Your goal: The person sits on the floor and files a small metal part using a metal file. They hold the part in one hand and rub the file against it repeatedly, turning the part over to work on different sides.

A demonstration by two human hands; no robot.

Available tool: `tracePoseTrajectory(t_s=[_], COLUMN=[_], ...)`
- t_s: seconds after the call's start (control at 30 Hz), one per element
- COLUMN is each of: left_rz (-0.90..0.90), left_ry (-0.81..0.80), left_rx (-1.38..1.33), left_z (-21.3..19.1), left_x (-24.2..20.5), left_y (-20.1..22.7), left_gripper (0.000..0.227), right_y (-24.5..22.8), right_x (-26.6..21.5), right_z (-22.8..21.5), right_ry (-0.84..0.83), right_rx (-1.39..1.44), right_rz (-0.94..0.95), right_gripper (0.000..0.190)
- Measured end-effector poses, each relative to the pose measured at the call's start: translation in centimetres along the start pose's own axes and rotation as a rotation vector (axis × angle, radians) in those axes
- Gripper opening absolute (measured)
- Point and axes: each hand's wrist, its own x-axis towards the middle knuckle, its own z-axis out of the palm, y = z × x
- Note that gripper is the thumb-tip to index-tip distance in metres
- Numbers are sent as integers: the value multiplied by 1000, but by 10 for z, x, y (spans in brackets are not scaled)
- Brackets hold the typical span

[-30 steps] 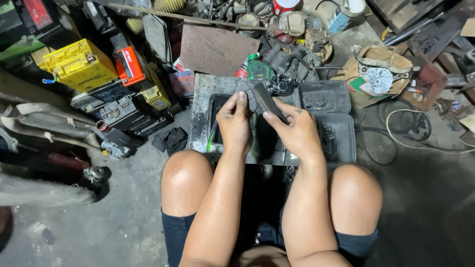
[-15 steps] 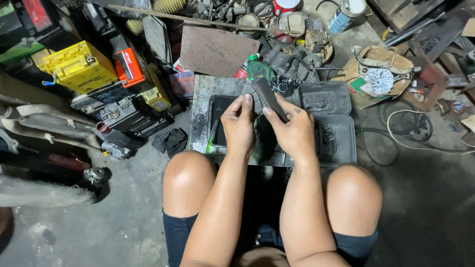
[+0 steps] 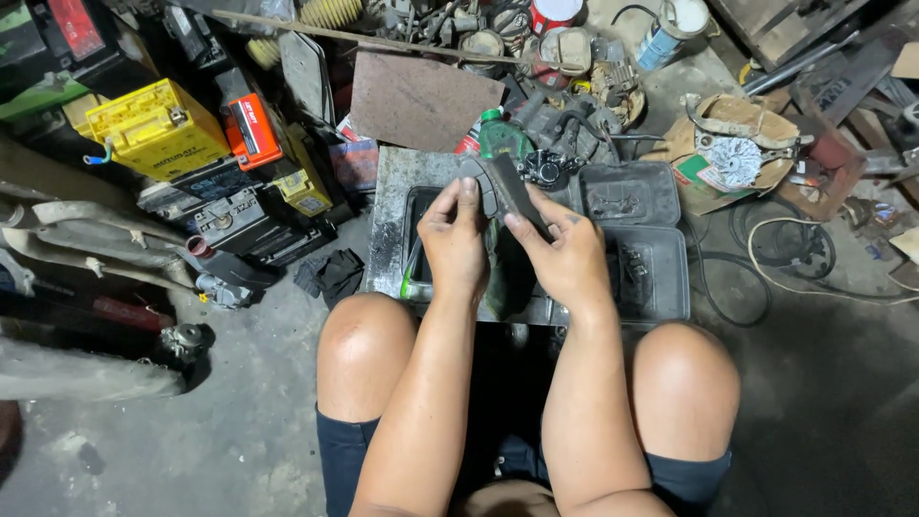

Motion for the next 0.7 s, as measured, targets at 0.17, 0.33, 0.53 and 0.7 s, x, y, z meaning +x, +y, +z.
tracePoseTrajectory(t_s=[0.17, 0.33, 0.53, 0.7], left_rz=[22, 20, 73, 74], left_ry=[1, -21, -44, -51], left_rx=[-48, -48, -83, -58], left_z=[-3, -5, 1, -4], left_x=[5, 8, 11, 6], left_y=[-2, -2, 5, 3], left_gripper=[30, 29, 26, 29], right_y=[4, 9, 10, 6], right_x=[-1, -3, -3, -7], right_z=[-2, 1, 1, 3], right_ry=[3, 9, 28, 41], right_rx=[-26, -22, 15, 34], right_rz=[-49, -90, -131, -140], right_gripper=[45, 44, 42, 42])
